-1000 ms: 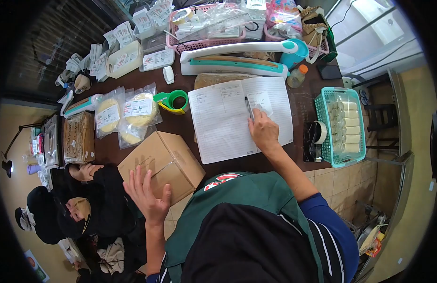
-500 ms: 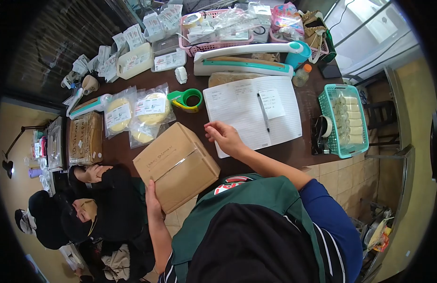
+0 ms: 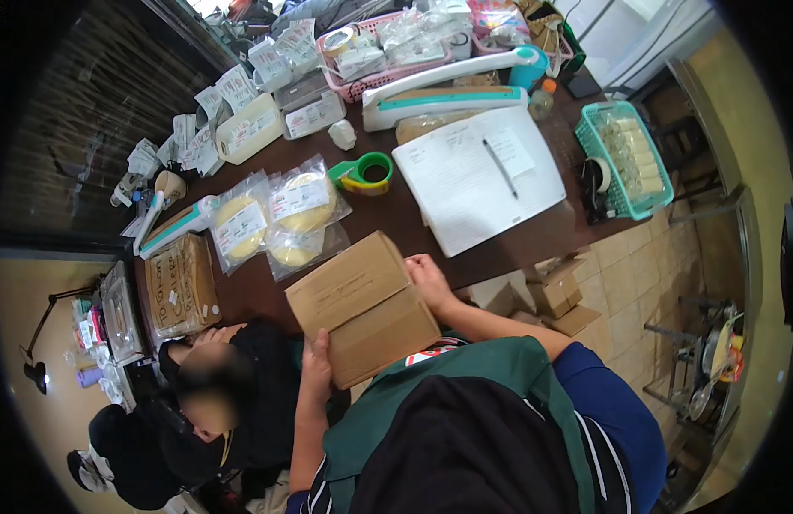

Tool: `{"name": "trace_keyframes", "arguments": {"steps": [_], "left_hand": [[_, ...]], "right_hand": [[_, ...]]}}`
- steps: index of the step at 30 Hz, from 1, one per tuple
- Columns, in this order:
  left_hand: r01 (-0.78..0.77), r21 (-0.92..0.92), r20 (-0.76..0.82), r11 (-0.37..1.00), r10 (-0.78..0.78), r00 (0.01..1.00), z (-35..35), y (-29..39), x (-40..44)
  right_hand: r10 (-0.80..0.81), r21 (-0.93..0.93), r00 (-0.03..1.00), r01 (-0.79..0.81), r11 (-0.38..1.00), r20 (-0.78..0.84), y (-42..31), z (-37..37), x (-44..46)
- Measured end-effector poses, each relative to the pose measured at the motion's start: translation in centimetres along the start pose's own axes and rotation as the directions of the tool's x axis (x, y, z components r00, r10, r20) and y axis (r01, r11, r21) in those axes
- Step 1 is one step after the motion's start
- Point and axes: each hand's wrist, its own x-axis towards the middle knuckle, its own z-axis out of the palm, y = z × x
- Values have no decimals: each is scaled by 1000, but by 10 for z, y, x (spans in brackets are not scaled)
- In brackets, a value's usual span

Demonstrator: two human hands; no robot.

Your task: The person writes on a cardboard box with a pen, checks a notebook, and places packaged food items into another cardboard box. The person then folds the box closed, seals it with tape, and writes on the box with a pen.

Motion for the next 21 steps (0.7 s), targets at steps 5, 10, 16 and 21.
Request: {"name": "trace_keyframes", "arguments": {"steps": [5, 10, 16, 21], "left_hand": [[-1, 211, 81, 978, -17, 997, -5, 14, -3], [-82, 276, 191, 958, 29, 981, -7, 16, -6], [-201, 316, 361, 927, 78, 929, 0, 7, -8], [-203, 453, 399, 868, 7, 917, 8, -7, -16]], "right_hand": [[116, 120, 991, -106, 987, -72, -7, -1, -27], [108, 220, 985, -76, 973, -137, 18, -1, -57], [399, 535, 901, -425, 730, 171, 40, -18, -69], [379, 675, 896, -427, 602, 229, 64, -27, -68]]}}
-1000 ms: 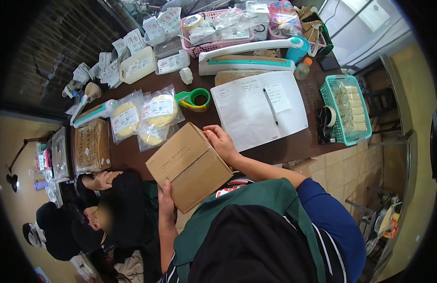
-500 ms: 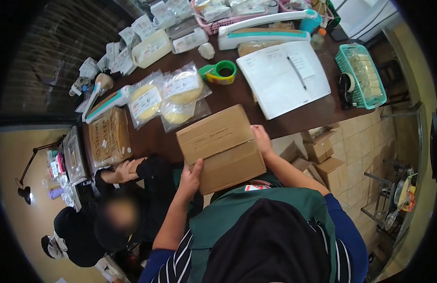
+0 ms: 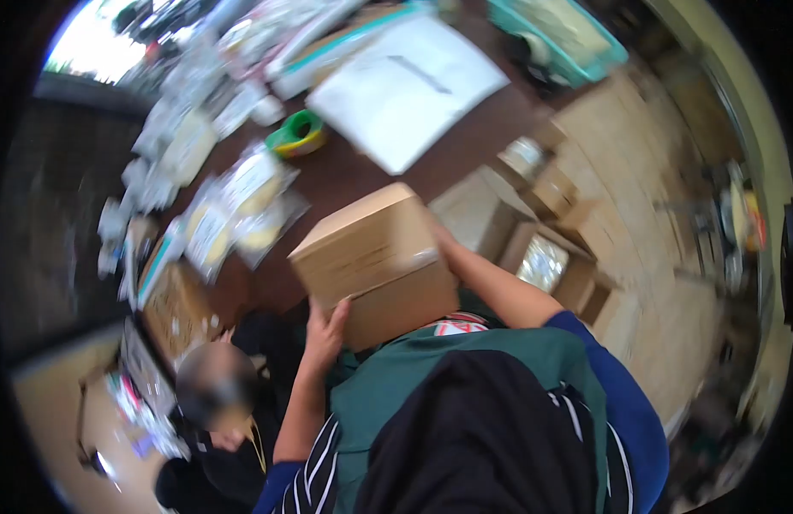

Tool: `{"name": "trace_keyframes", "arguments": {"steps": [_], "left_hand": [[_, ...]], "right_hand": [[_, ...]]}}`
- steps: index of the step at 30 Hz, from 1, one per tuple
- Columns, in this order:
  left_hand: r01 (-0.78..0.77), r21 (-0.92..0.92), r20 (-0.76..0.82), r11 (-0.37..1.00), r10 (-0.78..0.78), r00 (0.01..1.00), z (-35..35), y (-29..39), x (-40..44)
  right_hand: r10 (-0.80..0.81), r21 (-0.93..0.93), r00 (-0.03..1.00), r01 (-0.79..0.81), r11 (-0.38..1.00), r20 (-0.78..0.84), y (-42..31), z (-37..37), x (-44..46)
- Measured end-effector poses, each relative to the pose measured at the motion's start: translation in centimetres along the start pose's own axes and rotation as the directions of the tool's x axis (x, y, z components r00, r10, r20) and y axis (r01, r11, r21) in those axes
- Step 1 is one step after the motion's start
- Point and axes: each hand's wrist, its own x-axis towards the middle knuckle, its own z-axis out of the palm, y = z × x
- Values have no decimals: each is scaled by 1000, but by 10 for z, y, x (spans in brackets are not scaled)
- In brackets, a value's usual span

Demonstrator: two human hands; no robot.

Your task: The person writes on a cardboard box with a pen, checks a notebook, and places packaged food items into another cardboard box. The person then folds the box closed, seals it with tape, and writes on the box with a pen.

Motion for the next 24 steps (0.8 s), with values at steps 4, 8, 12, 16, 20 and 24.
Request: {"name": "trace_keyframes", "arguments": {"steps": [4, 8, 12, 16, 20, 24], "left_hand": [[28, 69, 127, 997, -36, 991, 32, 14, -9], [24, 121, 247, 992, -53, 968, 79, 31, 1], [48, 132, 410, 990, -98, 907, 146, 37, 18], [31, 174, 613, 984, -133, 779, 241, 48, 26], [-200, 166, 836, 966, -30, 548, 335, 25, 55], [-212, 56, 917, 976, 34, 396, 432, 7, 78]], "right_hand": [[-13, 170, 998, 24, 985, -64, 43, -62, 11], [-79, 312, 993, 104, 944, -91, 52, -104, -40], [-71, 401, 980, 142, 905, -187, 40, -158, -108], [-124, 363, 879, 314, 877, -461, 8, -207, -208], [-278, 292, 731, 547, 784, -623, 31, -309, -241], [-272, 265, 616, 637, 724, -739, 13, -381, -281]]}}
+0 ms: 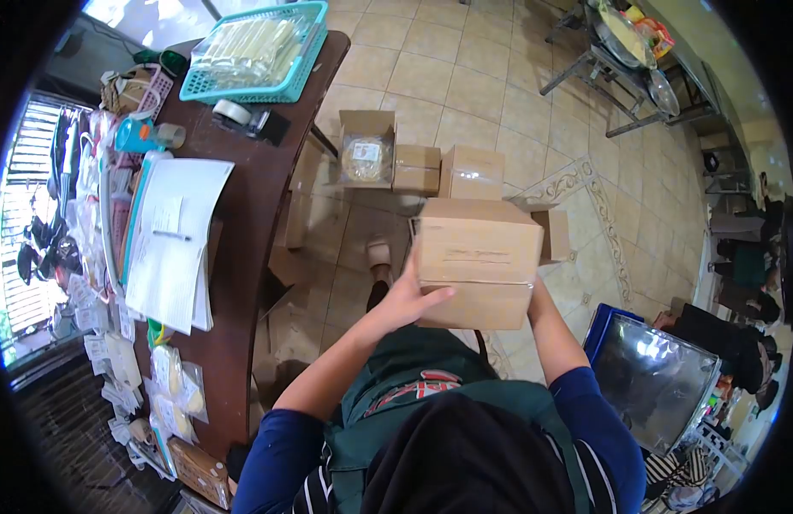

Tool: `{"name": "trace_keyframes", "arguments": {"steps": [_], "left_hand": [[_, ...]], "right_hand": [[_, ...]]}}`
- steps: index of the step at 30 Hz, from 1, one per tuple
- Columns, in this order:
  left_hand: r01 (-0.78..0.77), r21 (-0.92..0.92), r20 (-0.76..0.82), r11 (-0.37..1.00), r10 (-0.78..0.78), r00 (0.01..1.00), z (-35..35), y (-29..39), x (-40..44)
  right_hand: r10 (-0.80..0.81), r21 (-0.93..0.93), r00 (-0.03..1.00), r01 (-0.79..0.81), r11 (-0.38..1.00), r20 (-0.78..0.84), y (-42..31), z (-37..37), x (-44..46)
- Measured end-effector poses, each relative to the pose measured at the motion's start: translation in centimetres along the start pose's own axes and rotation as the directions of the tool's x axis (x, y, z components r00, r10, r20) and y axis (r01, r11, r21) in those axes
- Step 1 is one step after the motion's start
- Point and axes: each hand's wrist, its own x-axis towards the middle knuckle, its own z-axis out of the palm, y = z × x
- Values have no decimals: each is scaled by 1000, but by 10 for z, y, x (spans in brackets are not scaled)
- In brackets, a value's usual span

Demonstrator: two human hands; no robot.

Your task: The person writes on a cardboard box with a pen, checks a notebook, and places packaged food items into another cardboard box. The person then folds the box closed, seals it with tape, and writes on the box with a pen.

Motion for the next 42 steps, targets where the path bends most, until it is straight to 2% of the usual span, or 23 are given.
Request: {"name": "trace_keyframes", "arguments": {"steps": [1, 2, 4, 5, 9, 11, 15, 16, 18, 20, 21, 22, 25, 28, 30, 33, 35, 36, 37, 38, 39, 40, 42], "left_hand": [[-13, -82, 66, 997, 19, 998, 4, -3, 23], [-19, -84, 69, 996, 25, 997, 5, -8, 44], [29, 18, 147, 999, -32, 989, 5, -19, 87], [-25, 58, 131, 998, 17, 991, 5, -23, 109], [-24, 119, 152, 993, 6, 988, 1, -41, 182], [-75, 152, 131, 986, 55, 990, 0, -54, 208], [17, 100, 154, 995, -33, 987, -10, -90, 258], [80, 167, 130, 983, -102, 986, -13, -103, 267], [147, 223, 101, 964, -173, 980, -13, -116, 280], [58, 240, 13, 969, -63, 998, -10, -118, 288], [133, 207, 53, 969, -146, 988, -14, -116, 289], [139, 203, 48, 969, -152, 987, -12, -113, 288], [96, 281, 59, 955, -117, 991, -3, -111, 283], [10, 318, 100, 948, -44, 994, 5, -122, 277], [72, 231, 125, 970, -103, 987, -2, -122, 275], [111, 265, 120, 958, -147, 982, -11, -121, 277], [169, 360, 91, 917, -214, 972, -17, -115, 268], [197, 406, 77, 892, -248, 966, -20, -116, 264], [52, 523, -7, 851, -57, 998, -21, -135, 253], [-74, 641, -68, 764, 152, 986, -26, -146, 240], [28, 596, -13, 802, -26, 1000, -37, -135, 221], [139, 557, 48, 819, -199, 979, -53, -125, 197], [320, 638, 74, 700, -469, 880, -81, -125, 147]], "right_hand": [[-19, 6, 1000, 19, 1000, -23, -14, -11, 10], [-33, 13, 998, 34, 999, -44, -26, -20, 22], [-54, 24, 996, 56, 998, -77, -47, -35, 47], [-59, 31, 994, 62, 998, -90, -56, -42, 59], [-61, 47, 992, 67, 997, -111, -79, -68, 110], [-53, 64, 992, 60, 996, -111, -82, -82, 134], [-28, 71, 994, 35, 997, -104, -81, -103, 164], [-16, 61, 994, 23, 998, -108, -78, -105, 167], [-31, -6, 986, 30, 1000, -165, -80, -80, 160], [-50, -80, 977, 34, 996, -206, -78, -75, 164], [-69, -151, 967, 32, 988, -244, -73, -82, 170], [-94, -225, 956, 30, 974, -278, -69, -89, 174], [-30, -160, 960, -16, 987, -277, -83, -82, 159], [-56, -200, 960, 0, 980, -275, -86, -85, 154], [-78, -248, 954, 4, 969, -290, -81, -90, 157], [-118, -361, 931, -16, 932, -346, -76, -82, 158], [-190, -533, 896, -61, 844, -403, -77, -77, 162], [-203, -533, 894, -47, 845, -400, -79, -74, 162], [-269, -625, 887, -27, 780, -374, -80, -71, 160], [-336, -710, 879, -3, 704, -337, -82, -67, 161], [-289, -711, 888, -58, 701, -357, -83, -71, 164], [-303, -711, 889, -35, 702, -343, -81, -69, 165], [-531, -902, 785, -81, 424, -320, -77, -62, 157]]}}
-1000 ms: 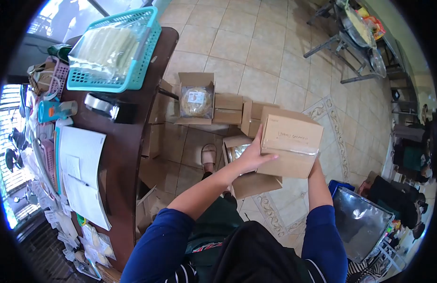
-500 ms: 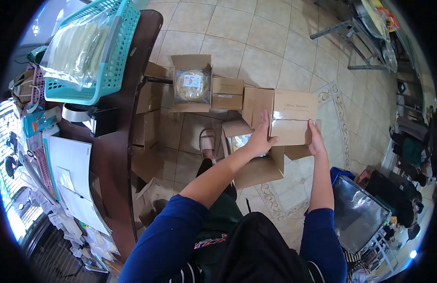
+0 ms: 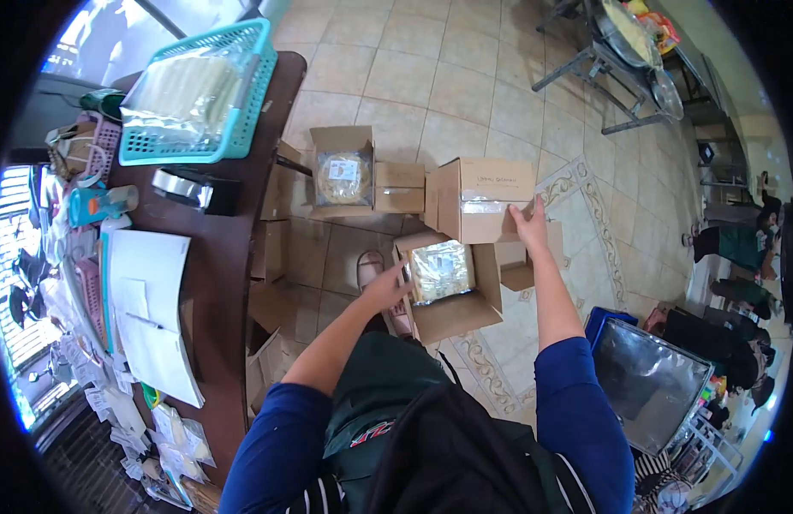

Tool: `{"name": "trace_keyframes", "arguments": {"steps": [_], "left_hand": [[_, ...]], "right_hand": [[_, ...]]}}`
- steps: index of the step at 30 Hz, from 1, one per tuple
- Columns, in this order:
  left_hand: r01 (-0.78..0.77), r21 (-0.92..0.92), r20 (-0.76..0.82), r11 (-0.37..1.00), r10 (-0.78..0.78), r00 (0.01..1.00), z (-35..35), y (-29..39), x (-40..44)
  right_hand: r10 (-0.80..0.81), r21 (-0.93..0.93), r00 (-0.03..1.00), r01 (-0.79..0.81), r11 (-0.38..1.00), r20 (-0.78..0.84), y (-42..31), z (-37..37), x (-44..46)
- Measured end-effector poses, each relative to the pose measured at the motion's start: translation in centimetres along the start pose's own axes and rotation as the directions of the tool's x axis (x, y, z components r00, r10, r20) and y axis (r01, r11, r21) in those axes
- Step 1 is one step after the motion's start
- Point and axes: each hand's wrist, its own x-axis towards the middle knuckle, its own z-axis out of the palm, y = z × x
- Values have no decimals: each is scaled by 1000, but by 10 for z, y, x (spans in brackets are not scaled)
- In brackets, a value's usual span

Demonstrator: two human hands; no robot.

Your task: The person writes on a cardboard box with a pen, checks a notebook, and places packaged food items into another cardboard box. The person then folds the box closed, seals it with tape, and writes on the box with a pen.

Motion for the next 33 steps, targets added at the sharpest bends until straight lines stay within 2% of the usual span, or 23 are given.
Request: {"name": "trace_keyframes", "arguments": {"steps": [1, 2, 4, 5, 6, 8, 10, 11, 12, 13, 14, 15, 17, 18, 21, 22, 23, 24, 25, 28, 30, 31, 33], "left_hand": [[-8, 54, -69, 999, 12, 998, 13, -34, -27], [-57, -8, -63, 998, 56, 996, 24, -66, -54], [158, 161, 90, 974, -174, 981, 40, -104, -119], [262, 31, 101, 965, -264, 959, 54, -126, -153], [290, -2, 236, 957, -281, 930, 66, -145, -179], [173, -8, 282, 985, -164, 945, 110, -187, -230], [184, 35, 302, 982, -186, 935, 137, -183, -273], [427, -171, 306, 888, -364, 880, 154, -173, -284], [608, -376, 299, 700, -529, 794, 167, -159, -296], [669, -576, 356, 469, -592, 723, 189, -166, -297], [660, -725, 410, 196, -648, 642, 211, -172, -298], [546, -723, 284, 422, -540, 793, 244, -207, -290], [536, -816, 326, 215, -596, 734, 243, -181, -290], [507, -840, 311, 192, -595, 741, 239, -180, -291], [545, -813, 324, 208, -615, 718, 238, -186, -296], [543, -804, 297, 242, -628, 719, 234, -193, -297], [546, -792, 278, 274, -635, 721, 232, -195, -301], [545, -781, 254, 306, -642, 724, 233, -195, -305], [507, -792, 185, 341, -657, 731, 226, -192, -310], [451, -803, 79, 388, -682, 727, 210, -189, -328], [415, -738, -151, 531, -731, 666, 186, -159, -355], [413, -745, -137, 525, -726, 674, 191, -165, -355], [265, -751, -334, 605, -694, 637, 191, -184, -353]], "right_hand": [[7, -91, 998, -12, 996, -56, -15, -5, -13], [-10, -76, 998, 5, 997, -63, -24, -6, -26], [-125, -317, 987, 87, 944, -100, -39, -8, -55], [-242, -374, 966, 191, 907, -94, -35, -3, -69], [-373, -424, 924, 306, 852, -82, -29, 6, -84], [-544, -378, 839, 505, 776, 3, -19, 24, -122], [-596, -386, 766, 639, 665, 241, -6, 43, -161], [-555, -398, 729, 684, 612, 400, -6, 45, -186], [-557, -405, 666, 745, 530, 496, 25, 72, -197], [-461, -350, 579, 798, 491, 673, 28, 77, -213], [-265, -269, 513, 743, 613, 816, 19, 76, -229], [-354, -69, 386, 752, 655, 852, 36, 89, -237], [-381, 99, 151, 820, 563, 912, 42, 102, -241], [-382, 111, 120, 841, 530, 916, 34, 107, -238], [-347, 6, 213, 845, 535, 913, 15, 115, -226], [-423, 3, 162, 931, 365, 892, 17, 129, -206], [-83, -245, 425, 660, 710, 902, -13, 123, -205], [-218, -178, 422, 719, 672, 880, -39, 109, -203], [-426, -142, 349, 884, 446, 834, -42, 121, -183], [-542, -148, 381, 894, 423, 749, -96, 127, -174], [-679, -27, 350, 899, 437, 645, -133, 141, -186], [-719, 36, 324, 899, 436, 615, -160, 142, -204], [-811, 186, 267, 892, 412, 520, -219, 141, -252]]}}
